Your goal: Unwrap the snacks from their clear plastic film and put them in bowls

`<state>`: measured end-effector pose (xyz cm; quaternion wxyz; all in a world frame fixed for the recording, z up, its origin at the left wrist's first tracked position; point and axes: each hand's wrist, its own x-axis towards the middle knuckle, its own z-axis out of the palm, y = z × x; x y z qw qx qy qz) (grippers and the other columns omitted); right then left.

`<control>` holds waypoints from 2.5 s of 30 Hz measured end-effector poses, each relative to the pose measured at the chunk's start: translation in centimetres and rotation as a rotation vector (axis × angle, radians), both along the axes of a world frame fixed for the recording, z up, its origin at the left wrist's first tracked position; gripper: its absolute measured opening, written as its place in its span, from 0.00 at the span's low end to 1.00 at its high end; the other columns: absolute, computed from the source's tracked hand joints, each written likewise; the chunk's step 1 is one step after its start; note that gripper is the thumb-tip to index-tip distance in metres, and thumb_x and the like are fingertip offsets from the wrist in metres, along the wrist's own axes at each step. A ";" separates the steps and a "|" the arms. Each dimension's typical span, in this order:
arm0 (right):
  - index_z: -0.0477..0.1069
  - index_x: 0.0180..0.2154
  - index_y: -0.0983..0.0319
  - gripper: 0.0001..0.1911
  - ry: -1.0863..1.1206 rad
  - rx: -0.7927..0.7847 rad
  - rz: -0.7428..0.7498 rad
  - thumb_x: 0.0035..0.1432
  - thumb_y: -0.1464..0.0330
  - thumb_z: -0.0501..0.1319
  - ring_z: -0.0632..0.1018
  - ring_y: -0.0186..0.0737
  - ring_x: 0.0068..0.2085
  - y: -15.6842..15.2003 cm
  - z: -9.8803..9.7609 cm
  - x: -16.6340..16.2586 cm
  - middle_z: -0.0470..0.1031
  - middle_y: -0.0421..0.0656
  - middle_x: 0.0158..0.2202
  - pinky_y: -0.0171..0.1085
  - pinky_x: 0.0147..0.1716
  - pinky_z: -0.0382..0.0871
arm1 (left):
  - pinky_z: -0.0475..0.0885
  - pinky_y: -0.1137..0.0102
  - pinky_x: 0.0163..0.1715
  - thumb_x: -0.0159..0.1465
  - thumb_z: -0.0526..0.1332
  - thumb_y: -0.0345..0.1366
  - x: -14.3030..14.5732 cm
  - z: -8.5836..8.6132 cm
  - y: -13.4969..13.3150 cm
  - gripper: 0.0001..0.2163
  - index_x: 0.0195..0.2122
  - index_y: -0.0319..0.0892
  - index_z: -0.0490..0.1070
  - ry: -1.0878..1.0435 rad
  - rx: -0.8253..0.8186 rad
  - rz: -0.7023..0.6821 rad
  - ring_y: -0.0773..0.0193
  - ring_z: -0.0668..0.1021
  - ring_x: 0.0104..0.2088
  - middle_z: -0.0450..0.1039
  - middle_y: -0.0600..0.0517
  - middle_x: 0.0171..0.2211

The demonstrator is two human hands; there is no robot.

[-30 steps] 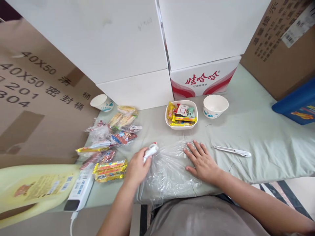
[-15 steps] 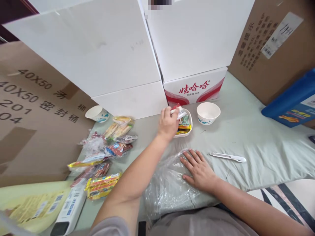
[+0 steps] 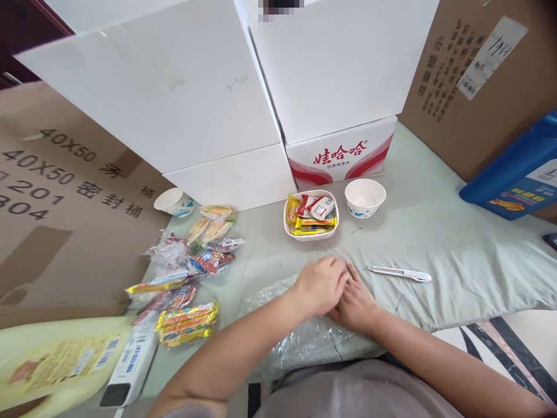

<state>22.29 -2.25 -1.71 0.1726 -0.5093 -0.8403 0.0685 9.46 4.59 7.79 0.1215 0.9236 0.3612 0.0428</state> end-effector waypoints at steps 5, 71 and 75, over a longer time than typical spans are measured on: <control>0.58 0.65 0.60 0.34 -0.085 -0.070 -0.025 0.62 0.52 0.55 0.50 0.62 0.68 -0.7 0.3 0.0 0.52 0.52 0.68 0.62 0.62 0.44 | 0.71 0.52 0.47 0.66 0.54 0.35 -6.1 -3.7 -2.2 0.13 0.50 0.40 0.71 0.218 0.122 0.398 0.46 0.73 0.51 0.71 0.38 0.53; 0.73 0.39 0.60 0.15 0.421 -0.373 0.081 0.68 0.63 0.50 0.78 0.41 0.43 -2.8 5.1 6.0 0.78 0.48 0.42 0.40 0.42 0.73 | 0.73 0.65 0.44 0.60 0.62 0.38 -16.7 -1.3 -6.9 0.05 0.30 0.42 0.73 -0.169 -0.627 0.212 0.60 0.79 0.43 0.64 0.46 0.62; 0.72 0.40 0.58 0.10 0.451 -0.496 -0.129 0.62 0.63 0.54 0.78 0.40 0.34 -1.7 4.7 5.7 0.79 0.44 0.39 0.39 0.34 0.72 | 0.73 0.66 0.43 0.64 0.56 0.42 -17.4 -1.7 -5.6 0.09 0.32 0.42 0.69 -0.357 -0.734 0.322 0.58 0.78 0.46 0.75 0.45 0.49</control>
